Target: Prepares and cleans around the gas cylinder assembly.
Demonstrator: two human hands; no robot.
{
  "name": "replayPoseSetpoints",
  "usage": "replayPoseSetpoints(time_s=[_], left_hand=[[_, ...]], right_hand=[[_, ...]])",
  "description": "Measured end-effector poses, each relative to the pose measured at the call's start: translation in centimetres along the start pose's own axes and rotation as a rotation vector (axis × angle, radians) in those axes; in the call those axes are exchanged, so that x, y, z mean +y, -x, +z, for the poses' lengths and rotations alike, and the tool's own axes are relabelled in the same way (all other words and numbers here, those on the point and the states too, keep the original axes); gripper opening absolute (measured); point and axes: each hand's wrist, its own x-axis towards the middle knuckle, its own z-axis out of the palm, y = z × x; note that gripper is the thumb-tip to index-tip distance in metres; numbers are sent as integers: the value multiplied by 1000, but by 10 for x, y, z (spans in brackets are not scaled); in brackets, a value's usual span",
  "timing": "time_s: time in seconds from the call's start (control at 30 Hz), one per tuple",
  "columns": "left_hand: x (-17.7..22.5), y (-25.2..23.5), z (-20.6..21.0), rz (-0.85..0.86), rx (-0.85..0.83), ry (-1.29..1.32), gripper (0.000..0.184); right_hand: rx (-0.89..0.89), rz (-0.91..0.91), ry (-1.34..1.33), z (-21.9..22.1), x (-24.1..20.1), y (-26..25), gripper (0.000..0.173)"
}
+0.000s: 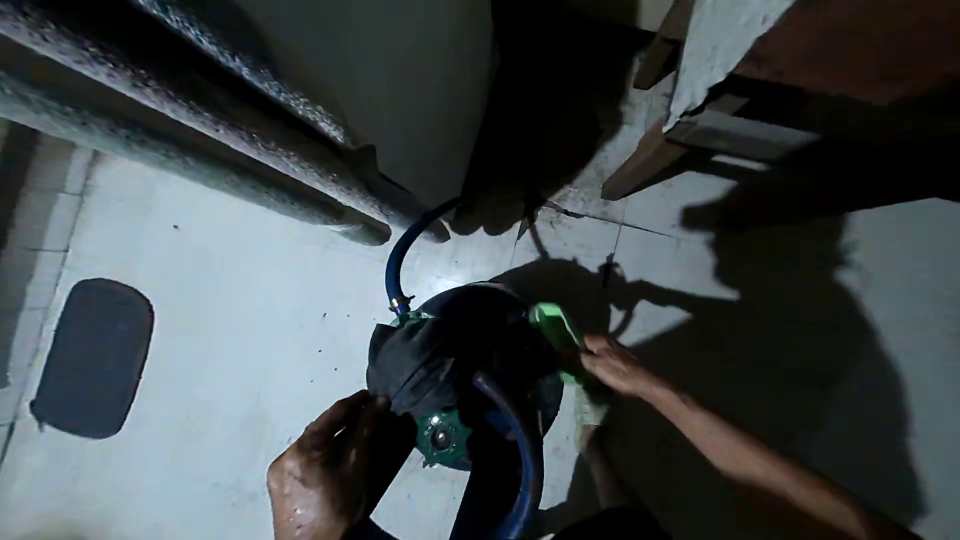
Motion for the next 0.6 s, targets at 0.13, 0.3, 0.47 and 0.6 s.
replayPoseSetpoints(time_s=[0.13,0.3,0.47,0.6], left_hand=[[2,1,-1,-35,0,22,28],[1,2,-1,-29,-8,78,27],[4,0,-2,-38,-17,57,24],[5,1,-2,-33,-28,34,22]], right_hand=[[-92,-297,54,-21,-84,-74,49],[87,-613,143,13,-98,-107,61],[124,-107,-110,-24,-26,-116,39],[240,-444,-202,1,-62,-90,41]])
